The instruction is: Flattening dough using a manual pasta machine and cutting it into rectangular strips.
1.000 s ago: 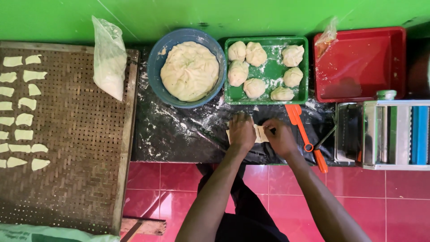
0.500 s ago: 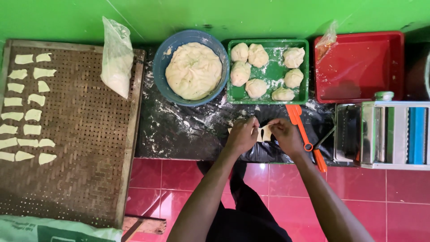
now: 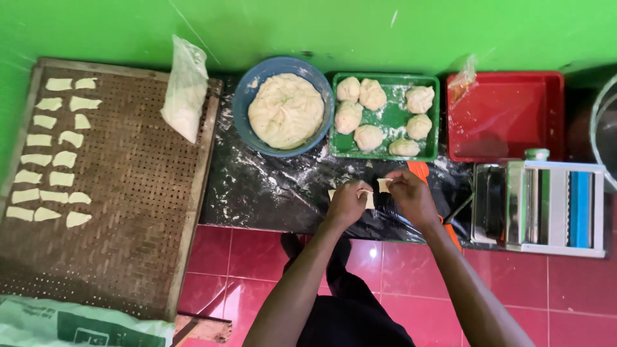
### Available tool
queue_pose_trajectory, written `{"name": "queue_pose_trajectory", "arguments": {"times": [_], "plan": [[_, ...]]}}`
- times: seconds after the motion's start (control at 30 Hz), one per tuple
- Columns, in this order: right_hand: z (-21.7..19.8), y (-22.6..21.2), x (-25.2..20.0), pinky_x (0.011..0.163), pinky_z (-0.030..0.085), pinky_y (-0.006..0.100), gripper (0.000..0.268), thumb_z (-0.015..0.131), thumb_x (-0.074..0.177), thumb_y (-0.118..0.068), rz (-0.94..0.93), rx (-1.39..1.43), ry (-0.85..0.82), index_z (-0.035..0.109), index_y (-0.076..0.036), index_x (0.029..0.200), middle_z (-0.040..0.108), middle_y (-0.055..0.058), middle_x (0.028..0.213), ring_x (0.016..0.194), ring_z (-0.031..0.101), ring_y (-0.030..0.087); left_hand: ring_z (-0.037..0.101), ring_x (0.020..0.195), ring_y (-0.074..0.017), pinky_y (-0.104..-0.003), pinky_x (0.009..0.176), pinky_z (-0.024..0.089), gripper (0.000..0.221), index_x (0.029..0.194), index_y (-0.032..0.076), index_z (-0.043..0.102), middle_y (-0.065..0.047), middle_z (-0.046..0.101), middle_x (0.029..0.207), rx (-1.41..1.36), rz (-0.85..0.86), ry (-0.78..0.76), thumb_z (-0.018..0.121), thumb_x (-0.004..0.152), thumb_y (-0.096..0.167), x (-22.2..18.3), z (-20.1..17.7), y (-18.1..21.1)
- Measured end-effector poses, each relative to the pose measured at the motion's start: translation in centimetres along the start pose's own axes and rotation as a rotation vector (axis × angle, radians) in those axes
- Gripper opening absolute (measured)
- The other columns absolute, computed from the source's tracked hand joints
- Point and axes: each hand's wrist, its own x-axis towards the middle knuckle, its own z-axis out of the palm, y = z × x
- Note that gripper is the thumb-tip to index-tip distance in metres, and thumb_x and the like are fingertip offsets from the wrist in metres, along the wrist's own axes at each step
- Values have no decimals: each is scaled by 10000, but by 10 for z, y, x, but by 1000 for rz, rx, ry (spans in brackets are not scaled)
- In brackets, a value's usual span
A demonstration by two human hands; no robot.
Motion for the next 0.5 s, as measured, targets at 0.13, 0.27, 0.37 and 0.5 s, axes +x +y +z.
{"name": "queue_pose_trajectory", "arguments": {"times": [0.13, 0.27, 0.37, 0.5], "plan": [[13, -19, 9, 756, 488, 219, 161, 635, 950, -18, -52, -50, -23, 670, -2, 1106, 644, -2, 913, 860, 600, 55, 747, 857, -249, -363, 747, 587, 202, 1030, 83, 755, -151, 757, 962, -94, 50, 154, 627, 881, 37, -2, -25, 21], [42, -41, 29, 778, 498, 218, 142, 645, 967, -34, -107, 6, -101, 666, -6, 1104, 657, -11, 935, 886, 612, 49, 715, 757, -208, -340, 722, 568, 204, 1064, 89, 759, -149, 731, 851, -117, -40, 210, 651, 892, 65, -3, -68, 18], [75, -58, 48, 765, 497, 220, 136, 641, 972, -39, -149, 20, -183, 668, -11, 1102, 669, -14, 921, 869, 616, 49, 717, 780, -196, -334, 732, 574, 197, 1048, 83, 752, -129, 746, 878, -143, 20, 334, 647, 883, 64, -6, -106, -2], [138, -96, 67, 724, 496, 225, 116, 659, 970, -57, -194, 35, -279, 659, -22, 1081, 670, -21, 887, 829, 625, 47, 736, 793, -210, -349, 723, 567, 179, 1025, 80, 748, -125, 757, 891, -100, -43, 503, 642, 881, 87, -24, -175, -13]]}}
